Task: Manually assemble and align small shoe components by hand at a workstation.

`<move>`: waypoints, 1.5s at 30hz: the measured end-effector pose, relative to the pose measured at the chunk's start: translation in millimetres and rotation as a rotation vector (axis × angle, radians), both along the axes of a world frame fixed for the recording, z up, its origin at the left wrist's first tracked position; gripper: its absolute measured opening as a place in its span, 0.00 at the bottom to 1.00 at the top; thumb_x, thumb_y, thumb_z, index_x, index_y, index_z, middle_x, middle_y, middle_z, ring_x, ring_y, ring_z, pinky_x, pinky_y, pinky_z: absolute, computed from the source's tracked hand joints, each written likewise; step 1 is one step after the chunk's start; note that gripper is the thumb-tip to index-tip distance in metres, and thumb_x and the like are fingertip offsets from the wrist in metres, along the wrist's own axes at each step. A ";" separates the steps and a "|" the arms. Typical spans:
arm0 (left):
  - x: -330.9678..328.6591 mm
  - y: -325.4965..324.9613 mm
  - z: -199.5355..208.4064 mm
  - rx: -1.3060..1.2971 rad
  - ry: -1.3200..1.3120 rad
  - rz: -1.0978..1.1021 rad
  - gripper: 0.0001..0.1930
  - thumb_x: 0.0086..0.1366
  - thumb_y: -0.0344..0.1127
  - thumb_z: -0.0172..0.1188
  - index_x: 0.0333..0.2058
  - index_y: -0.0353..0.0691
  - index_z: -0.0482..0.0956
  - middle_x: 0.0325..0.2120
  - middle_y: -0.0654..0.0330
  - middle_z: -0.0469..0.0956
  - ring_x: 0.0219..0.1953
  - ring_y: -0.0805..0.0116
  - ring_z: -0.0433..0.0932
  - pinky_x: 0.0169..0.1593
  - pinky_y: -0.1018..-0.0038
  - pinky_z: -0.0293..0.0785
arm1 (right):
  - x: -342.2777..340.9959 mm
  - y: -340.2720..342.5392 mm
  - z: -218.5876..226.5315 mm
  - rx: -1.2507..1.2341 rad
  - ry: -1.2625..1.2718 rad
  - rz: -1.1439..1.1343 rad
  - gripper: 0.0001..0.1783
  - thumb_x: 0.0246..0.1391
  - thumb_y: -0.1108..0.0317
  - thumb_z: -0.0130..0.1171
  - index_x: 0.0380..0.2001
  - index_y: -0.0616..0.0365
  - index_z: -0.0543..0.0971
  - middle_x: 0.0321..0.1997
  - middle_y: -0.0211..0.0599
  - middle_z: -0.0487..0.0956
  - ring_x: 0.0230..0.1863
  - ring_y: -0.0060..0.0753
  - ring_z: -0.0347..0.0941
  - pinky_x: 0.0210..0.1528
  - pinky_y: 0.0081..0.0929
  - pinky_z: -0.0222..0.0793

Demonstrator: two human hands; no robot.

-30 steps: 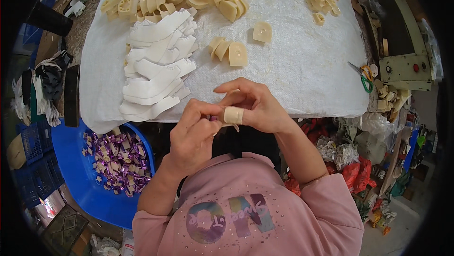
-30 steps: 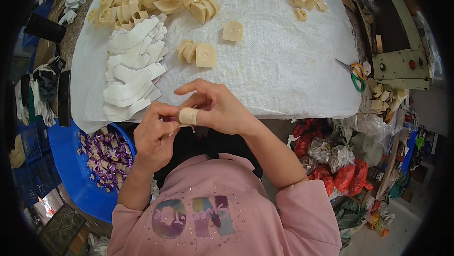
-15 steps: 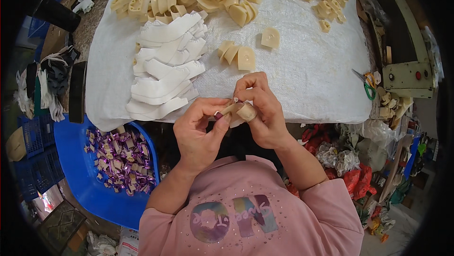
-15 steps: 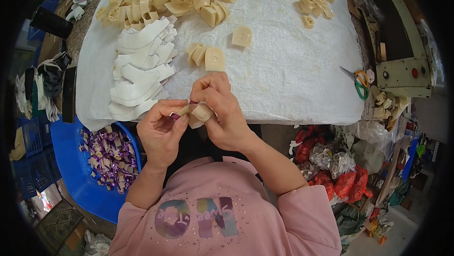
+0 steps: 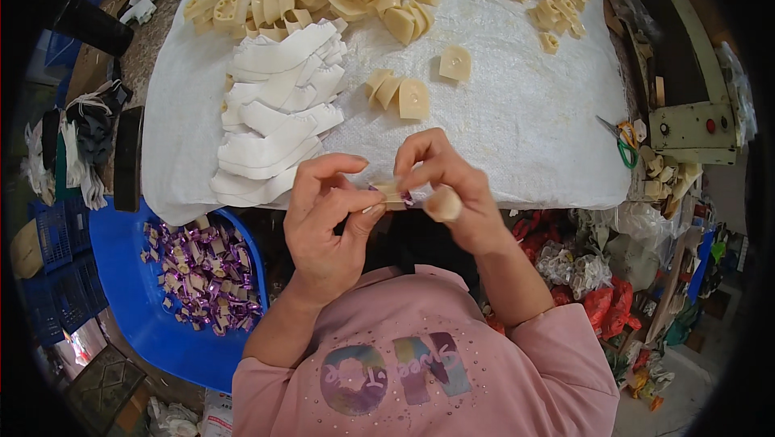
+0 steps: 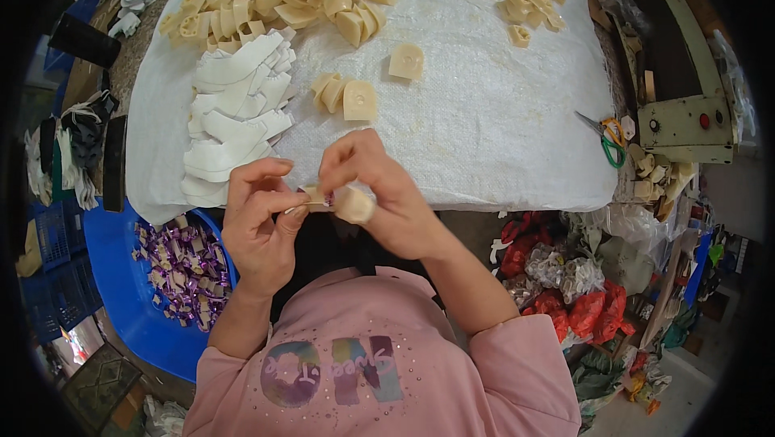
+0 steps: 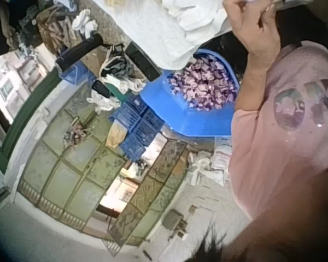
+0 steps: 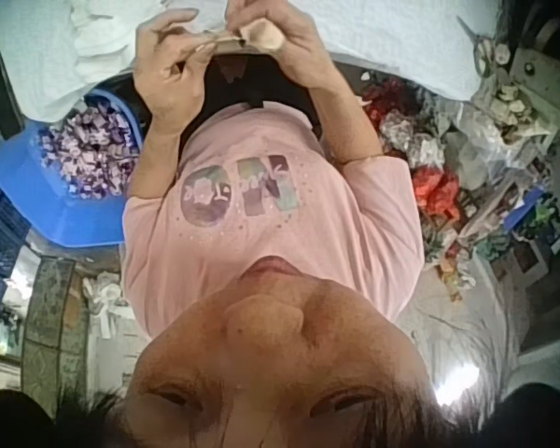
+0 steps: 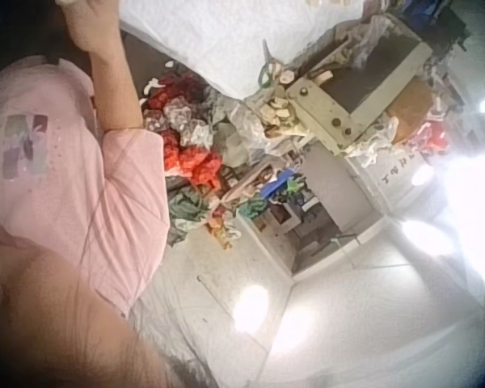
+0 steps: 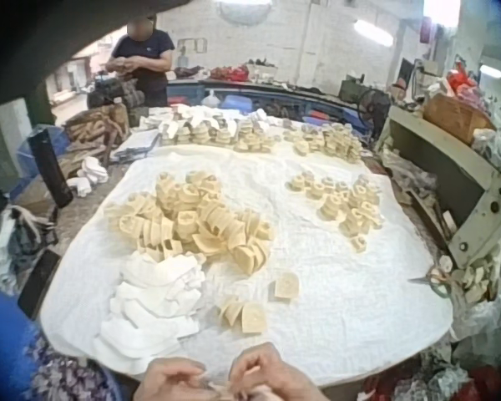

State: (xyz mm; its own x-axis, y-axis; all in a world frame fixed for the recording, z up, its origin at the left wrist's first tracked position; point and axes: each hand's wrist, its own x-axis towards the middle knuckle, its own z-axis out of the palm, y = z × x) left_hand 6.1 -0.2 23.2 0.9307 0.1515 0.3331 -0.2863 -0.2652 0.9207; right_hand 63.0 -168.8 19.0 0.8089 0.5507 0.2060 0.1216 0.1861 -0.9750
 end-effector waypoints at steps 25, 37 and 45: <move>-7.9 -11.6 -13.8 -0.782 0.424 -0.411 0.30 0.66 0.51 0.40 0.58 0.34 0.50 0.45 0.54 0.67 0.39 0.71 0.72 0.41 0.76 0.71 | -3.5 17.9 -11.3 -0.114 -0.263 -0.217 0.15 0.52 0.64 0.58 0.42 0.56 0.75 0.43 0.38 0.69 0.37 0.32 0.70 0.38 0.28 0.70; -12.4 -30.8 -11.4 -0.300 0.135 -0.096 0.34 0.68 0.57 0.34 0.54 0.27 0.55 0.44 0.53 0.64 0.43 0.72 0.67 0.45 0.79 0.65 | -16.5 29.5 -19.9 0.104 0.085 0.043 0.09 0.59 0.64 0.53 0.35 0.58 0.74 0.38 0.32 0.71 0.35 0.23 0.66 0.39 0.21 0.64; -2.2 -29.0 -11.0 -0.562 0.134 0.044 0.21 0.66 0.37 0.39 0.55 0.35 0.56 0.40 0.58 0.67 0.37 0.77 0.67 0.42 0.79 0.65 | -34.6 36.4 -14.3 0.156 0.236 0.003 0.21 0.62 0.63 0.42 0.55 0.59 0.64 0.52 0.40 0.65 0.53 0.34 0.61 0.59 0.28 0.53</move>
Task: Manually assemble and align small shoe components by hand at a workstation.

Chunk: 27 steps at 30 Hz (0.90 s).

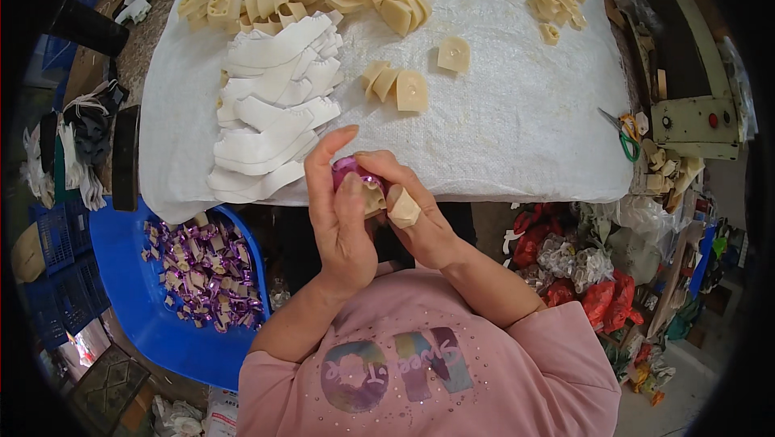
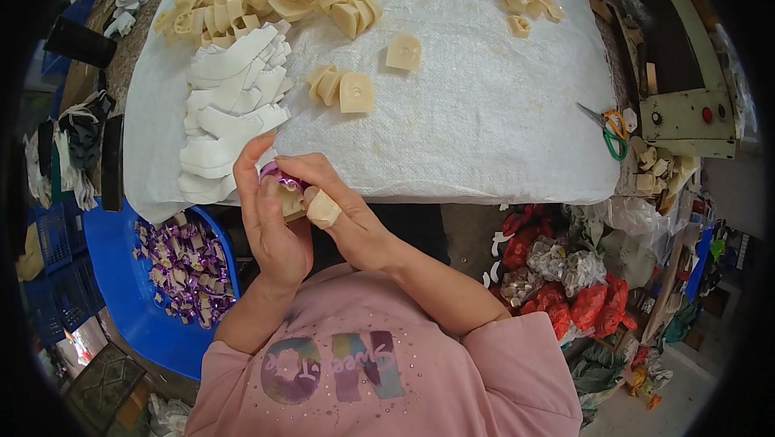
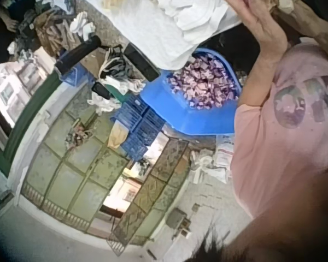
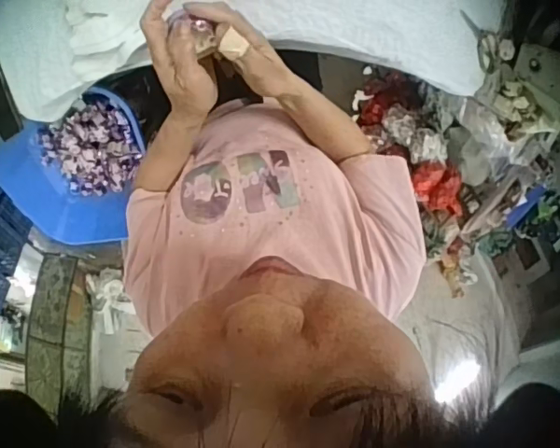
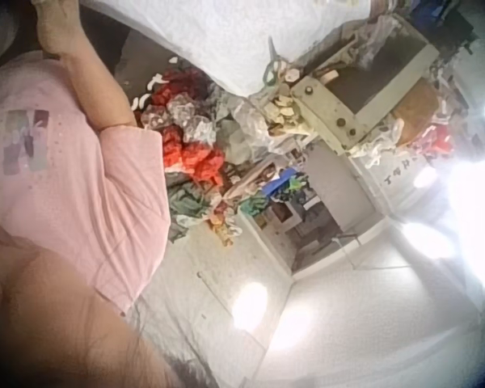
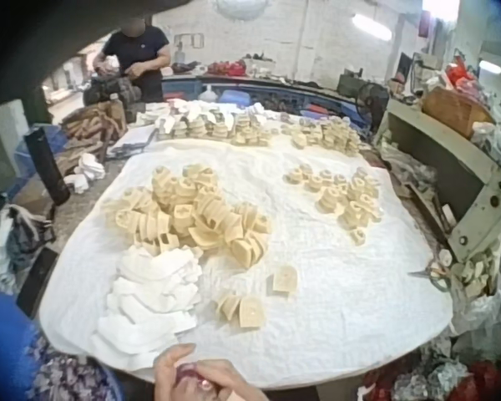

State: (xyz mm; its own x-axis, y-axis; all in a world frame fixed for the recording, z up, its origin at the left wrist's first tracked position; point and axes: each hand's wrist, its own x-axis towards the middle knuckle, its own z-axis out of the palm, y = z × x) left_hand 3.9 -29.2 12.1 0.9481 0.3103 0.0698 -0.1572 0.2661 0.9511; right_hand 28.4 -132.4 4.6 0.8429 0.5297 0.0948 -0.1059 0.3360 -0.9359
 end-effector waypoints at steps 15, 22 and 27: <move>1.3 15.2 -10.6 -0.516 0.082 -0.301 0.35 0.67 0.63 0.29 0.62 0.44 0.49 0.41 0.59 0.70 0.39 0.69 0.70 0.41 0.73 0.69 | 17.0 -11.1 4.5 -0.206 0.012 0.072 0.28 0.65 0.50 0.37 0.58 0.59 0.65 0.40 0.33 0.66 0.32 0.21 0.65 0.32 0.19 0.62; -2.3 22.7 -16.5 0.213 -0.014 -0.307 0.45 0.63 0.69 0.30 0.61 0.30 0.45 0.47 0.48 0.66 0.41 0.63 0.70 0.45 0.70 0.68 | 30.1 -23.9 14.2 -0.640 -0.616 -0.230 0.18 0.54 0.60 0.57 0.43 0.61 0.74 0.32 0.38 0.70 0.27 0.32 0.68 0.28 0.27 0.66; -4.3 19.6 -16.7 0.494 -0.153 -0.221 0.47 0.63 0.68 0.29 0.58 0.20 0.46 0.57 0.38 0.55 0.46 0.56 0.68 0.50 0.67 0.65 | 29.1 -17.3 16.6 -0.450 -0.141 -0.111 0.13 0.51 0.63 0.61 0.32 0.62 0.73 0.23 0.36 0.76 0.21 0.27 0.71 0.26 0.23 0.66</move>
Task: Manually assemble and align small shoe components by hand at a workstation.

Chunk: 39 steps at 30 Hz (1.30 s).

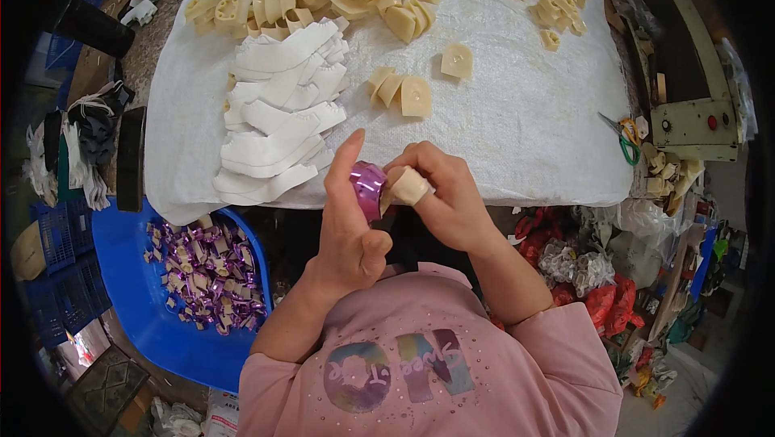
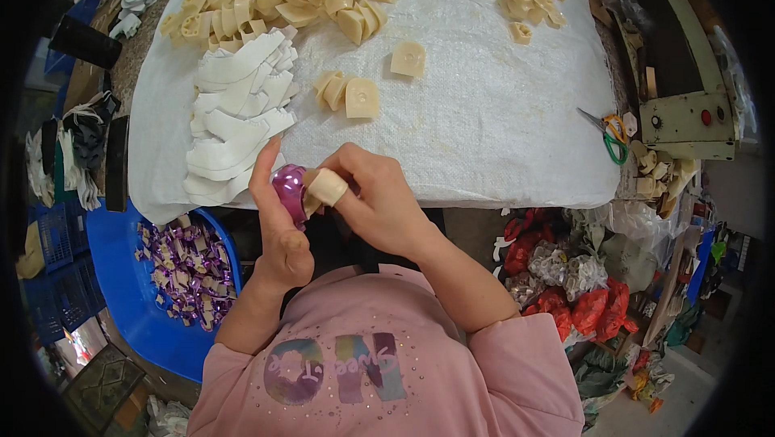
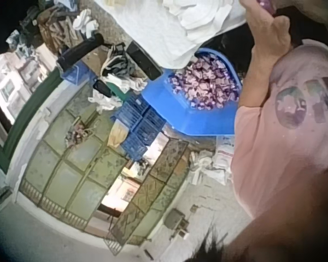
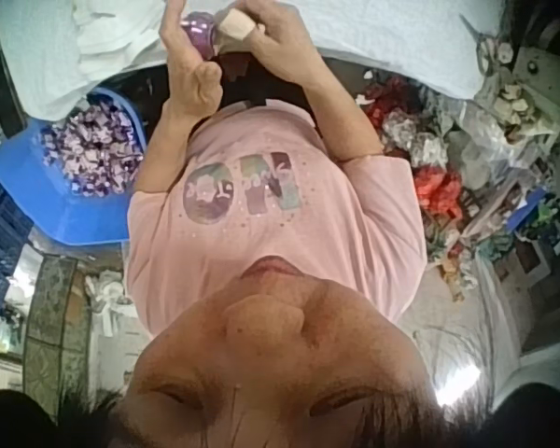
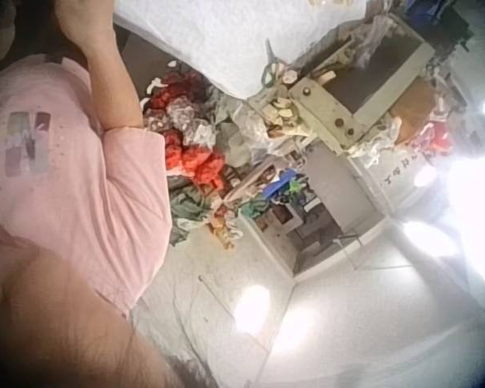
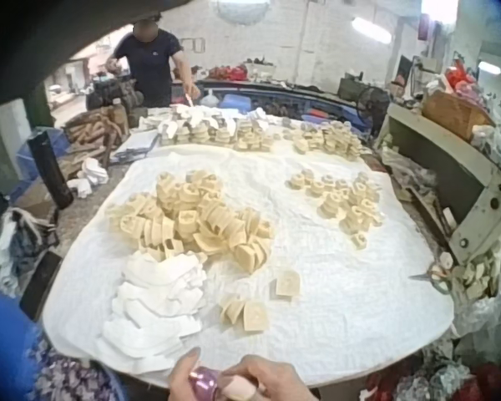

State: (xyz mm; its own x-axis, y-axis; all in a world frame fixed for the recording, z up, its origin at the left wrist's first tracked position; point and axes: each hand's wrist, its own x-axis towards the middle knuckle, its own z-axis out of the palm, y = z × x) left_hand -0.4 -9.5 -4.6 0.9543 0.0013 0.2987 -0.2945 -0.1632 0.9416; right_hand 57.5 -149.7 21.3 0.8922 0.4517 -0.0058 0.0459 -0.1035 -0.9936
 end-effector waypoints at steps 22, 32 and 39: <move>3.0 -0.1 4.3 -0.216 0.084 0.123 0.46 0.63 0.68 0.33 0.60 0.26 0.44 0.39 0.53 0.69 0.32 0.73 0.68 0.34 0.78 0.66 | -3.9 -6.3 2.5 0.319 0.183 0.054 0.14 0.55 0.63 0.59 0.36 0.63 0.73 0.31 0.34 0.76 0.31 0.25 0.73 0.34 0.22 0.68; 7.4 17.1 20.4 0.235 0.068 -0.035 0.29 0.59 0.42 0.62 0.52 0.29 0.64 0.34 0.56 0.72 0.35 0.68 0.72 0.41 0.74 0.69 | 0.3 -7.0 -4.1 -0.015 -0.335 0.003 0.12 0.56 0.63 0.52 0.36 0.63 0.74 0.27 0.41 0.73 0.29 0.38 0.71 0.32 0.28 0.66; 4.2 21.7 25.6 0.132 0.133 -0.030 0.21 0.48 0.19 0.62 0.43 0.33 0.71 0.36 0.61 0.70 0.35 0.75 0.71 0.40 0.80 0.69 | 22.3 -16.8 -12.0 0.282 0.395 0.197 0.12 0.59 0.62 0.52 0.31 0.61 0.73 0.28 0.29 0.72 0.28 0.20 0.67 0.29 0.20 0.63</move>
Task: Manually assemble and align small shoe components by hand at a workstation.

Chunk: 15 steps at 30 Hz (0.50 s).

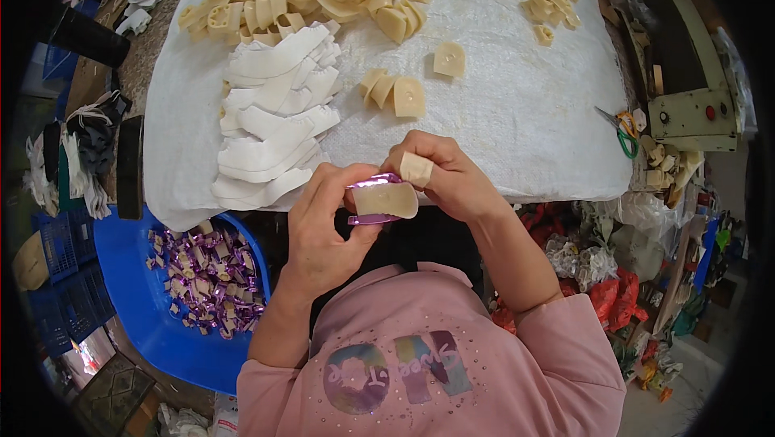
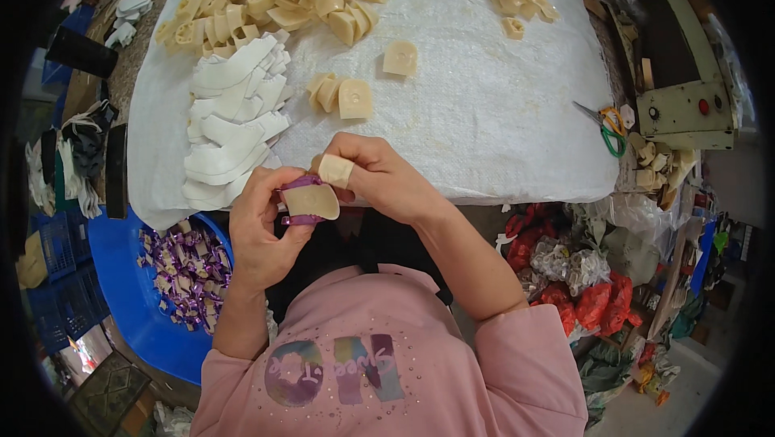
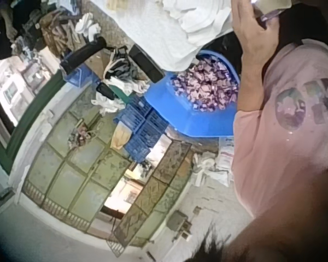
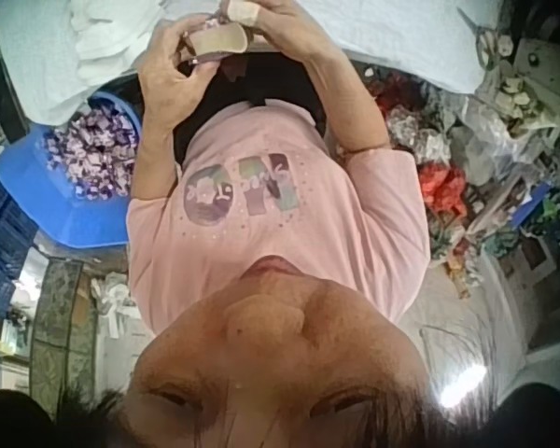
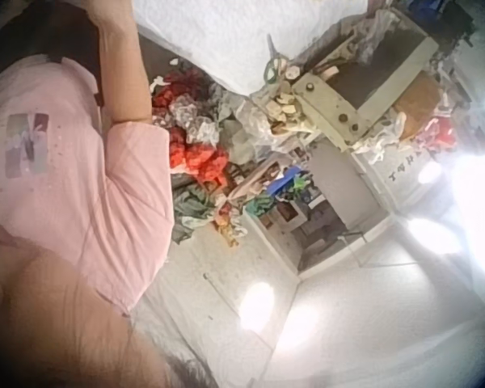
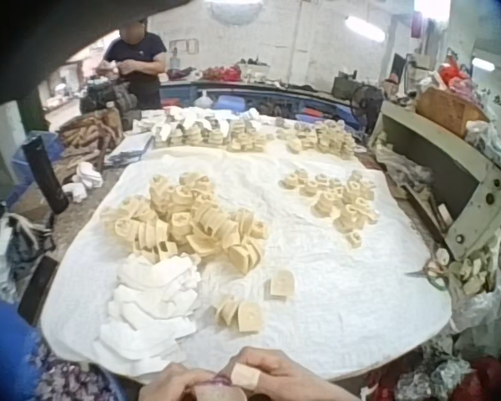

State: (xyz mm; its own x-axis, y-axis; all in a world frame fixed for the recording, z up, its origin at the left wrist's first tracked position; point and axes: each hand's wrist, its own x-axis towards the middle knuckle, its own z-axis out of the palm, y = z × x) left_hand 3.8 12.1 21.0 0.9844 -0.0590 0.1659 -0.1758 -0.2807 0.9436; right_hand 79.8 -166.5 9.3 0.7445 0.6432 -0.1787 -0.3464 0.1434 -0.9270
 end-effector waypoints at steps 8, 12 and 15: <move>-0.4 -11.5 -2.9 0.005 -0.054 0.039 0.24 0.41 0.19 0.64 0.42 0.34 0.72 0.28 0.57 0.71 0.25 0.68 0.73 0.29 0.77 0.72 | -6.4 3.1 16.4 -0.337 -0.650 0.013 0.09 0.48 0.67 0.57 0.27 0.61 0.74 0.21 0.46 0.73 0.24 0.45 0.73 0.27 0.30 0.67; 5.7 -14.9 -3.7 0.116 -0.140 0.052 0.22 0.41 0.22 0.67 0.37 0.34 0.68 0.25 0.63 0.70 0.24 0.78 0.68 0.28 0.83 0.65 | -12.1 0.4 5.3 -0.241 -0.437 -0.113 0.09 0.54 0.66 0.53 0.31 0.62 0.75 0.26 0.40 0.76 0.27 0.35 0.74 0.30 0.26 0.67; 3.3 -16.8 -3.7 0.092 -0.158 0.069 0.23 0.39 0.25 0.69 0.33 0.35 0.65 0.24 0.61 0.69 0.22 0.77 0.67 0.25 0.82 0.64 | -16.4 -3.9 -6.2 0.028 -0.198 -0.074 0.11 0.58 0.66 0.49 0.35 0.63 0.76 0.30 0.36 0.76 0.32 0.28 0.72 0.34 0.24 0.67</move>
State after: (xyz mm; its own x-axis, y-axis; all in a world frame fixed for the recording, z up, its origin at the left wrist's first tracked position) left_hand 7.2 -4.7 17.3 0.9487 -0.0142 0.3160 -0.2973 -0.3815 0.8753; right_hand 63.3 -170.4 3.0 0.8086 0.5884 -0.0075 -0.1458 0.1879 -0.9713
